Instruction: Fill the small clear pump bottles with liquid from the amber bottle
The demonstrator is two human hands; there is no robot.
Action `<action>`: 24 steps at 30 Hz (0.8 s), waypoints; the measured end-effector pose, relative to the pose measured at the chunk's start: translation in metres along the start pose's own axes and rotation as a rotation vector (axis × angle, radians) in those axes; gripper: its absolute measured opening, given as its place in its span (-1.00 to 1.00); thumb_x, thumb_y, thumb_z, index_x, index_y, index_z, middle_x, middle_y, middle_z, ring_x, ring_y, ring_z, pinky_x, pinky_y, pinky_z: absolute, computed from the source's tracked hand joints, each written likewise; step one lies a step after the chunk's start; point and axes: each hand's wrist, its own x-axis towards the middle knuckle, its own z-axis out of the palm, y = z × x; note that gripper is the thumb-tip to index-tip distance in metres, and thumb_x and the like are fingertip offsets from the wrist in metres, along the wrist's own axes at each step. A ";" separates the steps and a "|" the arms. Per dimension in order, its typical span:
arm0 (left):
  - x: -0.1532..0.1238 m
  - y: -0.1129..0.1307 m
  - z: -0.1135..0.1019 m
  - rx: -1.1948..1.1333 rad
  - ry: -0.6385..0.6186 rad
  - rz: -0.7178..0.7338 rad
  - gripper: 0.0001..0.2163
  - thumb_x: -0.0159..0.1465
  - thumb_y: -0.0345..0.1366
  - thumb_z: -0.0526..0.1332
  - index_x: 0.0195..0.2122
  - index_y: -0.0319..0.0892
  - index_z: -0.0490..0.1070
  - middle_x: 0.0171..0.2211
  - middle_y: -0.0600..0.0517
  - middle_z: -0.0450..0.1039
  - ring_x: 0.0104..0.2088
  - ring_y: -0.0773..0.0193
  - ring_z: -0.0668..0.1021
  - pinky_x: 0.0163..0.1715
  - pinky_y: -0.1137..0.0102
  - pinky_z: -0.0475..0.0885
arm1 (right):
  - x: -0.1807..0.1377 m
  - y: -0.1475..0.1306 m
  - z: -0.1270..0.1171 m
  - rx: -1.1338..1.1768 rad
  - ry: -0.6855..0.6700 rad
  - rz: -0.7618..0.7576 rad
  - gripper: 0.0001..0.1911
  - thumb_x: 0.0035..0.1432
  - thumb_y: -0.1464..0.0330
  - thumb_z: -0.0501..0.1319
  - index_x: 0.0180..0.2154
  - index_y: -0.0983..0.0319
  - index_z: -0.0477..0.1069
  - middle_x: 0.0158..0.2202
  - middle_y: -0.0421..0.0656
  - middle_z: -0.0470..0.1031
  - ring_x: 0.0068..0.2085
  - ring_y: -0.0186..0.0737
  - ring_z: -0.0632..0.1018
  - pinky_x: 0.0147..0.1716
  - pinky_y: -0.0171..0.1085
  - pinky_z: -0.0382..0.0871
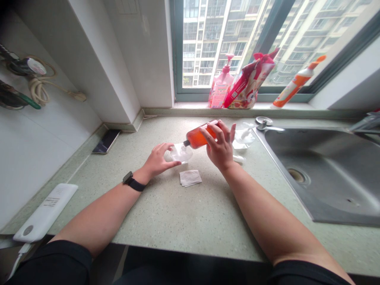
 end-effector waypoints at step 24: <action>0.000 0.000 0.001 0.006 0.005 0.004 -0.36 0.21 0.17 0.51 0.17 -0.05 0.42 0.03 -0.08 0.60 0.08 -0.10 0.61 0.21 -0.12 0.43 | -0.001 0.000 0.001 -0.017 -0.007 0.005 -0.05 0.22 0.58 0.23 0.48 -0.25 0.12 0.32 -0.14 0.41 0.46 0.25 0.31 0.47 0.55 -0.08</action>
